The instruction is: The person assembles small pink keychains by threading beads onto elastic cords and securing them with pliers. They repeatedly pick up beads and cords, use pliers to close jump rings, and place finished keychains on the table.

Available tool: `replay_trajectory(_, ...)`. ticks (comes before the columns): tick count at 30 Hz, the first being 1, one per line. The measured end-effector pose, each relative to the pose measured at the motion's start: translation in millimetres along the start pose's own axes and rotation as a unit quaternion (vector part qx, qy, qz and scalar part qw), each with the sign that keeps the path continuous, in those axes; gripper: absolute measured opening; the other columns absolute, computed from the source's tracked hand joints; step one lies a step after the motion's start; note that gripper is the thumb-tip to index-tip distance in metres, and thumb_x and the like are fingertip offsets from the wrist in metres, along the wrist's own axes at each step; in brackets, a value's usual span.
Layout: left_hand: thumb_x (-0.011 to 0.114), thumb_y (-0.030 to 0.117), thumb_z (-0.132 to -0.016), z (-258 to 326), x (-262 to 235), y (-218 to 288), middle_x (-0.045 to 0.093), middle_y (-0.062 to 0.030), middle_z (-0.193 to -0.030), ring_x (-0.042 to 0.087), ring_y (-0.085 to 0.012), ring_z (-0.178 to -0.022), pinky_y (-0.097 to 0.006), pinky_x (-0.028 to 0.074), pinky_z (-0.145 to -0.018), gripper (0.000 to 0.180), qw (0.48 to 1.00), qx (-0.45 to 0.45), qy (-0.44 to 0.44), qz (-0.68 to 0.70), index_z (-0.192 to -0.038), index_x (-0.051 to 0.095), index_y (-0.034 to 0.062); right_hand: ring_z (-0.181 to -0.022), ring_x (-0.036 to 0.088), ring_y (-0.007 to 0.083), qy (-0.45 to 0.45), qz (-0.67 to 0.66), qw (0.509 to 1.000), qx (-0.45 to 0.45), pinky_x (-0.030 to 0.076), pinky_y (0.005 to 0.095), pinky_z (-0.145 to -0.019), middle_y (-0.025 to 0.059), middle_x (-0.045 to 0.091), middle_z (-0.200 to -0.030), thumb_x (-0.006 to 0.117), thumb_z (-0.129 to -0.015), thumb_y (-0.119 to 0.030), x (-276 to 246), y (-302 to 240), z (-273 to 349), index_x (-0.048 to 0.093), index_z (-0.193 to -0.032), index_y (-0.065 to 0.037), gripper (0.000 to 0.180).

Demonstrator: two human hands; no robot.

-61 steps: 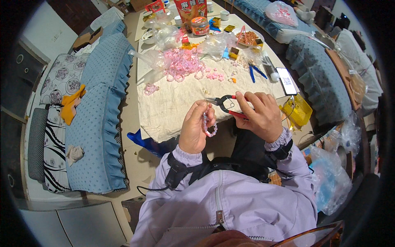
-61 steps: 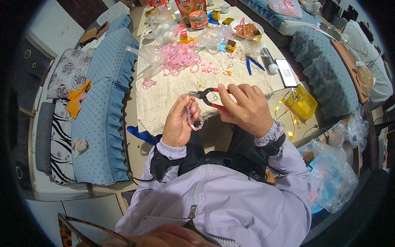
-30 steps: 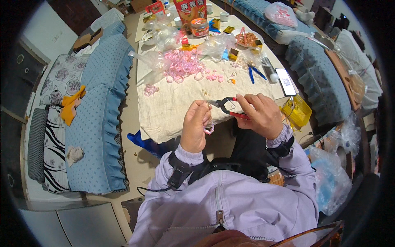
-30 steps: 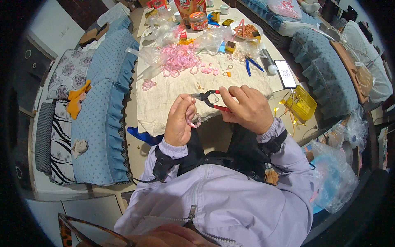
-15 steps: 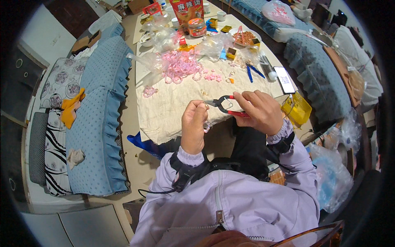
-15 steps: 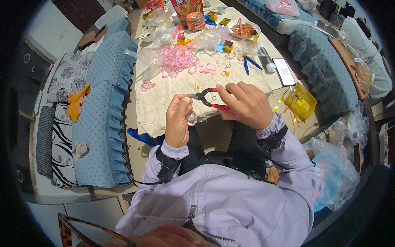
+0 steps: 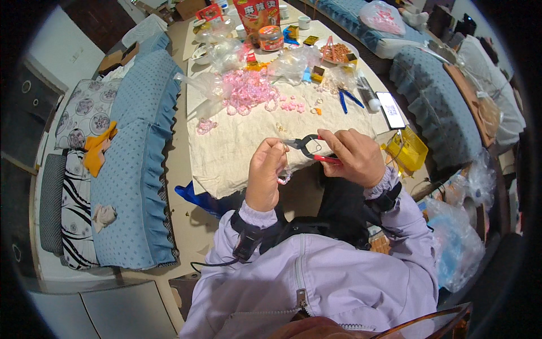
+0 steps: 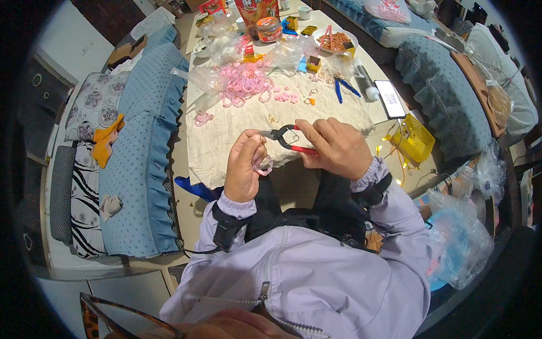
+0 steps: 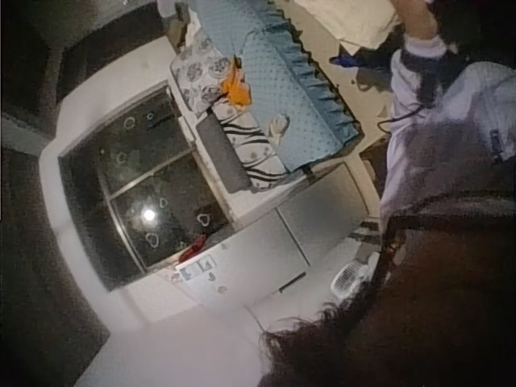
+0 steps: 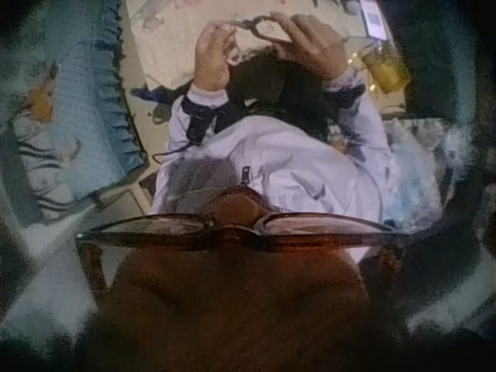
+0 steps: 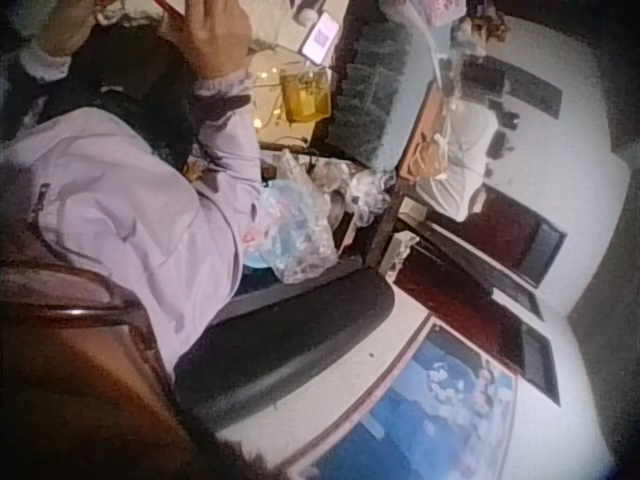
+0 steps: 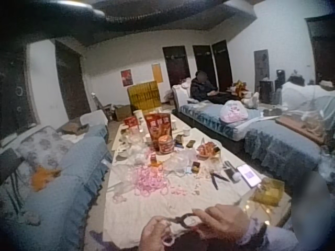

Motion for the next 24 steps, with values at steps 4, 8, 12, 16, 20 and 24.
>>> replay_trajectory(4,0.054,0.022,-0.101,0,-2,-4,0.044,0.0059,-0.07,0.037,-0.0019,-0.063,-0.018,0.03,-0.058,0.019,0.999,-0.026,-0.003,0.018,-0.103,0.058,0.0035,-0.076,0.059,0.0207,-0.001,0.002,1.0,0.005,0.048,0.0337,-0.064,0.0042,0.058,-0.089,0.08,-0.065,-0.024,-1,5,-1,0.06,-0.132,-0.009,0.071)
replay_trajectory(8,0.055,0.019,-0.101,1,-7,2,0.049,0.0038,-0.073,0.041,-0.0032,-0.064,-0.019,0.032,-0.057,0.018,0.998,0.028,0.046,-0.02,-0.103,0.059,0.0021,-0.085,0.062,0.0261,0.014,-0.02,0.998,0.056,0.049,0.0362,-0.074,0.0095,0.064,-0.101,0.078,-0.065,-0.024,2,8,-5,0.064,-0.13,-0.011,0.067)
replay_trajectory(12,0.061,0.012,-0.097,0,-8,17,0.058,-0.0002,-0.078,0.049,-0.0057,-0.063,-0.021,0.041,-0.058,0.014,0.972,0.175,0.12,-0.102,-0.102,0.061,-0.0013,-0.092,0.063,0.0296,0.023,-0.1,0.987,0.121,0.049,0.038,-0.082,0.0129,0.065,-0.109,0.076,-0.067,-0.023,5,11,-3,0.062,-0.131,-0.01,0.067)
replay_trajectory(16,0.066,0.007,-0.093,8,-4,20,0.059,0.0001,-0.079,0.055,-0.0064,-0.066,-0.022,0.045,-0.061,0.01,0.944,0.224,0.164,-0.179,-0.099,0.064,-0.0013,-0.098,0.063,0.0324,0.025,-0.221,0.958,0.182,0.05,0.0408,-0.085,0.0142,0.064,-0.108,0.075,-0.07,-0.025,16,4,2,0.062,-0.131,-0.011,0.063)
replay_trajectory(20,0.069,0.004,-0.089,11,-6,20,0.063,-0.0024,-0.081,0.056,-0.0089,-0.069,-0.024,0.046,-0.064,0.009,0.917,0.254,0.208,-0.224,-0.096,0.067,-0.0001,-0.094,0.063,0.031,0.021,-0.229,0.957,0.175,0.051,0.0393,-0.083,0.0149,0.064,-0.107,0.075,-0.071,-0.022,20,-5,-1,0.062,-0.131,-0.009,0.063)
replay_trajectory(24,0.069,0.002,-0.085,15,-8,23,0.066,-0.0058,-0.085,0.056,-0.0139,-0.078,-0.028,0.047,-0.071,0.011,0.886,0.279,0.235,-0.286,-0.096,0.069,0.002,-0.091,0.066,0.0292,0.02,-0.22,0.963,0.157,0.053,0.0371,-0.082,0.0166,0.065,-0.105,0.074,-0.07,-0.014,17,-12,-4,0.062,-0.13,-0.005,0.062)
Point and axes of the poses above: each hand's wrist, its own z-axis away from the middle knuckle, its own x-axis out of the palm, y = z × x, the point moved 6 cm from there along -z, towards the middle knuckle
